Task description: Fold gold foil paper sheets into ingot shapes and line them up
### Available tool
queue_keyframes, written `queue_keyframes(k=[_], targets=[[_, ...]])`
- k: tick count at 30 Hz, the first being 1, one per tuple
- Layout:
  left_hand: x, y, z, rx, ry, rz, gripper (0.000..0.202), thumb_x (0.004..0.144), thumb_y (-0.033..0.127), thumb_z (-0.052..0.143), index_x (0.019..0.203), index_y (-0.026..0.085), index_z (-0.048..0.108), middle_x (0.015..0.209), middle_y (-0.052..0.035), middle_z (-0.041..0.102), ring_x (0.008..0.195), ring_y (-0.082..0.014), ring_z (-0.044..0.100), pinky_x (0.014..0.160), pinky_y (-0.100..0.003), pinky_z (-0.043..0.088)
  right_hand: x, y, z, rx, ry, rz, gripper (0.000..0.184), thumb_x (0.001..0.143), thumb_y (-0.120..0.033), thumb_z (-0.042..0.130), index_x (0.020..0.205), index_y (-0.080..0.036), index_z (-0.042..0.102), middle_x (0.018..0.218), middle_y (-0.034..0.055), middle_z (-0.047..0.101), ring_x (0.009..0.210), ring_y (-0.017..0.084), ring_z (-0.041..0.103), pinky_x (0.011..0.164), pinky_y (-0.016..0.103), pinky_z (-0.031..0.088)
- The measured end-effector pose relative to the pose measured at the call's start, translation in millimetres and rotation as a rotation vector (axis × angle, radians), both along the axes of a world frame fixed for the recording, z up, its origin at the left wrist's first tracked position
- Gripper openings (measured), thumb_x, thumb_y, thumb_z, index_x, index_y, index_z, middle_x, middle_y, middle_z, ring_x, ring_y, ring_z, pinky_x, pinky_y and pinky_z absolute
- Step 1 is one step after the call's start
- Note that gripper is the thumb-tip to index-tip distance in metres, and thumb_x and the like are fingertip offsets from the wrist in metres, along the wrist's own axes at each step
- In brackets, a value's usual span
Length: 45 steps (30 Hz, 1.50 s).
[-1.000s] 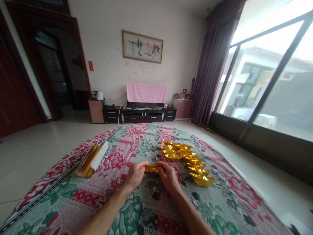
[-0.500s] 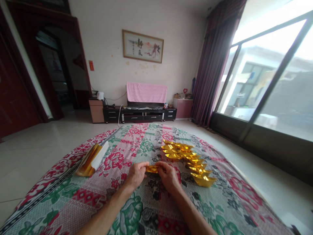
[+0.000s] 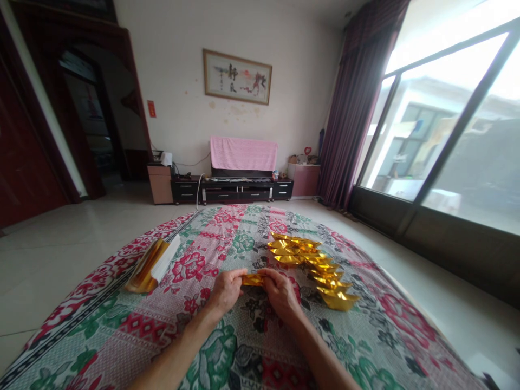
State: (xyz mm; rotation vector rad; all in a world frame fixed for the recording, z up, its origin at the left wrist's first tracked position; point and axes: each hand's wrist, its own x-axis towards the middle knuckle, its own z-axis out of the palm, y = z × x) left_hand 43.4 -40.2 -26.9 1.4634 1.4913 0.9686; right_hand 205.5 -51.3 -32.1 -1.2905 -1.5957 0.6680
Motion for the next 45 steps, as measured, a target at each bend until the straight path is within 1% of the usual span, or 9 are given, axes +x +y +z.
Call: queue_keyframes(k=[3, 9, 14, 21, 25, 29, 35, 40, 45], targets=[[2.4, -1.7, 1.5, 0.009, 0.008, 0.003, 0.041, 0.078, 0.014, 0.04, 0.113, 0.012, 0.061, 0.093, -0.0047, 0.071, 0.057, -0.0083, 0.061, 0.055, -0.017, 0.049, -1.1, -0.8, 1.2, 0.011, -0.002, -0.006, 0.032, 0.076, -0.03, 0.046, 0.093, -0.017, 0.069, 0.079, 0.0042, 0.07, 0.068, 0.017, 0.061, 0.062, 0.024, 0.046], [1.0, -2.2, 3.0, 0.065, 0.113, 0.02, 0.04, 0.079, 0.013, 0.039, 0.111, 0.014, 0.063, 0.081, -0.0025, 0.072, 0.054, -0.0083, 0.06, 0.053, -0.017, 0.047, -3.2, -2.8, 3.7, 0.008, -0.01, -0.039, 0.03, 0.076, -0.032, 0.048, 0.091, -0.02, 0.071, 0.08, 0.0037, 0.071, 0.071, 0.018, 0.063, 0.065, 0.026, 0.046], [-1.5, 1.2, -1.2, 0.085, 0.119, 0.019, 0.04, 0.077, 0.012, 0.04, 0.11, 0.014, 0.063, 0.091, -0.0043, 0.072, 0.06, -0.0095, 0.063, 0.058, -0.017, 0.049, -2.6, -3.6, 2.7, 0.009, -0.018, -0.008, 0.031, 0.076, -0.032, 0.049, 0.094, -0.019, 0.071, 0.082, 0.0039, 0.071, 0.072, 0.019, 0.063, 0.065, 0.026, 0.046], [-1.9, 2.5, -0.9, 0.046, 0.048, 0.016, 0.041, 0.075, 0.011, 0.041, 0.109, 0.014, 0.064, 0.103, -0.0053, 0.069, 0.062, -0.0095, 0.064, 0.056, -0.017, 0.051, -1.1, -2.3, 0.5, -0.008, -0.003, 0.008, 0.032, 0.076, -0.03, 0.048, 0.095, -0.019, 0.071, 0.081, 0.0038, 0.071, 0.071, 0.018, 0.062, 0.065, 0.026, 0.046], [-1.8, 2.8, -1.6, 0.046, 0.034, 0.021, 0.04, 0.076, 0.011, 0.042, 0.109, 0.013, 0.064, 0.102, -0.0058, 0.069, 0.062, -0.01, 0.064, 0.056, -0.018, 0.052, -0.1, 0.0, -2.6, 0.001, 0.01, 0.035, 0.033, 0.078, -0.029, 0.046, 0.097, -0.019, 0.07, 0.084, 0.0041, 0.07, 0.074, 0.018, 0.063, 0.065, 0.025, 0.046], [-1.7, 2.5, -0.1, 0.017, 0.015, 0.022, 0.04, 0.076, 0.009, 0.042, 0.108, 0.013, 0.064, 0.105, -0.0046, 0.069, 0.065, -0.0091, 0.064, 0.056, -0.016, 0.051, 0.3, 1.3, -5.1, 0.001, 0.012, 0.039, 0.034, 0.079, -0.03, 0.045, 0.098, -0.018, 0.069, 0.081, 0.0041, 0.07, 0.072, 0.018, 0.062, 0.062, 0.024, 0.046], [-3.1, 5.1, -3.9, 0.044, 0.034, 0.023, 0.041, 0.075, 0.008, 0.042, 0.108, 0.016, 0.065, 0.106, -0.004, 0.068, 0.068, -0.0097, 0.064, 0.056, -0.016, 0.051, 1.0, -0.2, -2.5, -0.004, -0.006, 0.051, 0.034, 0.08, -0.031, 0.044, 0.098, -0.018, 0.069, 0.081, 0.0038, 0.07, 0.073, 0.018, 0.062, 0.063, 0.024, 0.046], [-2.4, 5.9, -9.0, 0.068, 0.08, 0.01, 0.041, 0.076, 0.011, 0.041, 0.11, 0.015, 0.063, 0.096, -0.0039, 0.071, 0.065, -0.0104, 0.064, 0.056, -0.017, 0.05, 1.0, -1.6, 0.1, 0.003, -0.011, 0.061, 0.034, 0.08, -0.027, 0.042, 0.098, -0.019, 0.069, 0.085, 0.0039, 0.07, 0.076, 0.018, 0.062, 0.067, 0.025, 0.046], [-2.4, 6.7, -11.2, 0.084, 0.118, 0.001, 0.042, 0.077, 0.012, 0.04, 0.112, 0.014, 0.062, 0.087, -0.005, 0.072, 0.061, -0.011, 0.062, 0.058, -0.02, 0.05, 1.2, -1.7, -1.3, 0.005, -0.022, 0.059, 0.035, 0.08, -0.027, 0.041, 0.101, -0.019, 0.068, 0.083, 0.003, 0.07, 0.074, 0.017, 0.062, 0.065, 0.024, 0.045]])
